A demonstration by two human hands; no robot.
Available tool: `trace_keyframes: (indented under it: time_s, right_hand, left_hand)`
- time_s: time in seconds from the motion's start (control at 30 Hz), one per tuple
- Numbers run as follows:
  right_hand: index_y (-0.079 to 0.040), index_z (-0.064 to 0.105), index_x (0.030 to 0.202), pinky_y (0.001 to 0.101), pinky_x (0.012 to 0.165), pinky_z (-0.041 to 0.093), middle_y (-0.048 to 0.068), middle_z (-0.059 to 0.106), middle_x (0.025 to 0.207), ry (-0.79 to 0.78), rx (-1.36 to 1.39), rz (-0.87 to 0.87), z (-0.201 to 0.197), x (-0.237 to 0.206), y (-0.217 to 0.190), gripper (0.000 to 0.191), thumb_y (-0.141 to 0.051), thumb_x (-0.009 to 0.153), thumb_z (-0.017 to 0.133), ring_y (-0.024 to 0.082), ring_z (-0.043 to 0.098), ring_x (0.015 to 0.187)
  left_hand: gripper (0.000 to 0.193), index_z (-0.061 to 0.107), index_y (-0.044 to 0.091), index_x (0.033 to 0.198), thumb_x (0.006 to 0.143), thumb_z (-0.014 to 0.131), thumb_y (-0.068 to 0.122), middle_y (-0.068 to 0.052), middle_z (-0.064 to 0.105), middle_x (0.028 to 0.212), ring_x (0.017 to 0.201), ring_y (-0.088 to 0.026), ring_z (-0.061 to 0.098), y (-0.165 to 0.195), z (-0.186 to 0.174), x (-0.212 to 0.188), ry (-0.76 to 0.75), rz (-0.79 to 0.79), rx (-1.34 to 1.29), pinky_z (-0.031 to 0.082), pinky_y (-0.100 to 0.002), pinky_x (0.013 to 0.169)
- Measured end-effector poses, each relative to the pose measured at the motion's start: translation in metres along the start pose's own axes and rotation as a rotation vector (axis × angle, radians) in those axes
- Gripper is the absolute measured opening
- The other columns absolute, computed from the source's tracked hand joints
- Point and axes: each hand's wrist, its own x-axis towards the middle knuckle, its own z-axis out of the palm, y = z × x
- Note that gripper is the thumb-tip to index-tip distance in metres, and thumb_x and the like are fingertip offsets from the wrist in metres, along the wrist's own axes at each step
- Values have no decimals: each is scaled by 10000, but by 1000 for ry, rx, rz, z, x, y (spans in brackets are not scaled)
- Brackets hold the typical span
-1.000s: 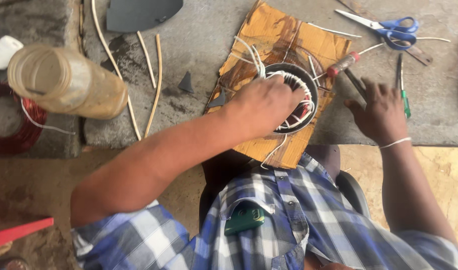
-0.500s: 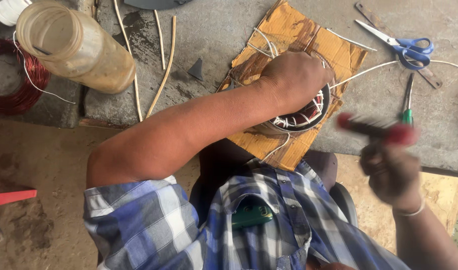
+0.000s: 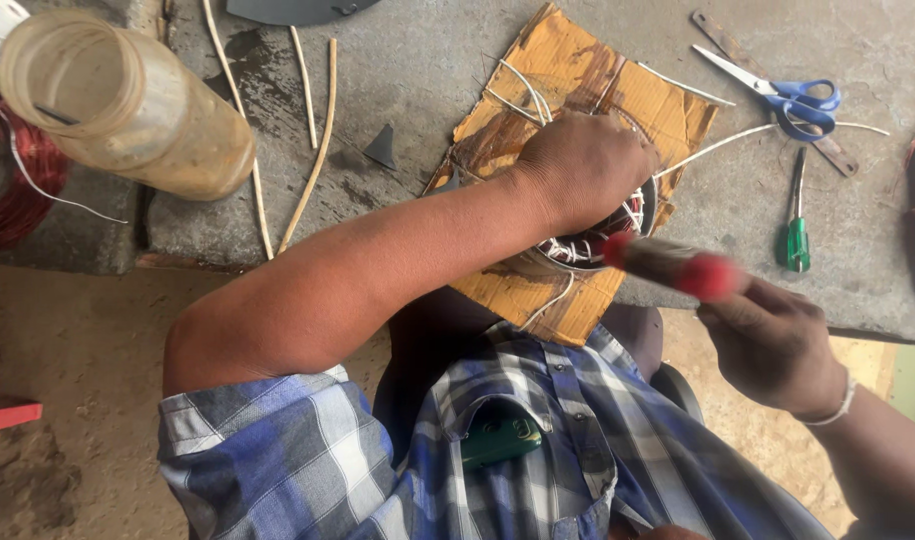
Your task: The person winds white insulated wire into the slots of a cylindrical motor stator. They repeatedly insert the wire by hand and use a hammer to tap the wire down into the slots, working around the circumference of the stator.
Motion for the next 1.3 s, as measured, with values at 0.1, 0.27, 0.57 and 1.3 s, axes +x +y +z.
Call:
trace_keyframes:
  time_s: [0.1,0.27,0.57,1.3]
  right_hand:
    - [-46,683,1176,406,585,525,134,659,865,-58,9,0,1,-6,8,334,-11,844,690,310,640,671]
    - [-140,559,1117,295,622,535,39,645,881,51,52,198,-17,-16,24,267,63,945,547,167,635,681]
    - [-104,653,1332,353,596,538,107,687,873,-160,-56,183,-42,28,10,466,-36,871,684,194,653,663]
    - [-371,417,1546,294,566,528,-15,693,863,-851,-333,375,-59,106,22,549,-232,1023,512,78,642,626]
  left_hand:
    - [114,732,137,913,856,633,144,-83,740,809,812,-277,755,-2,1,2,76,10,26,613,-428,636]
    - [594,426,-17,1440,870,591,-25,-115,580,721,635,-216,610,23,-35,-23,167,39,26,552,-340,536]
    - [382,467,26,1400,1067,567,185,-264,660,1029,963,-344,632,104,45,-114,444,94,-122,567,-429,753]
    - [122,534,45,1158,1085,592,124,-177,677,986,959,-237,665,81,32,-105,421,80,-28,565,-297,681]
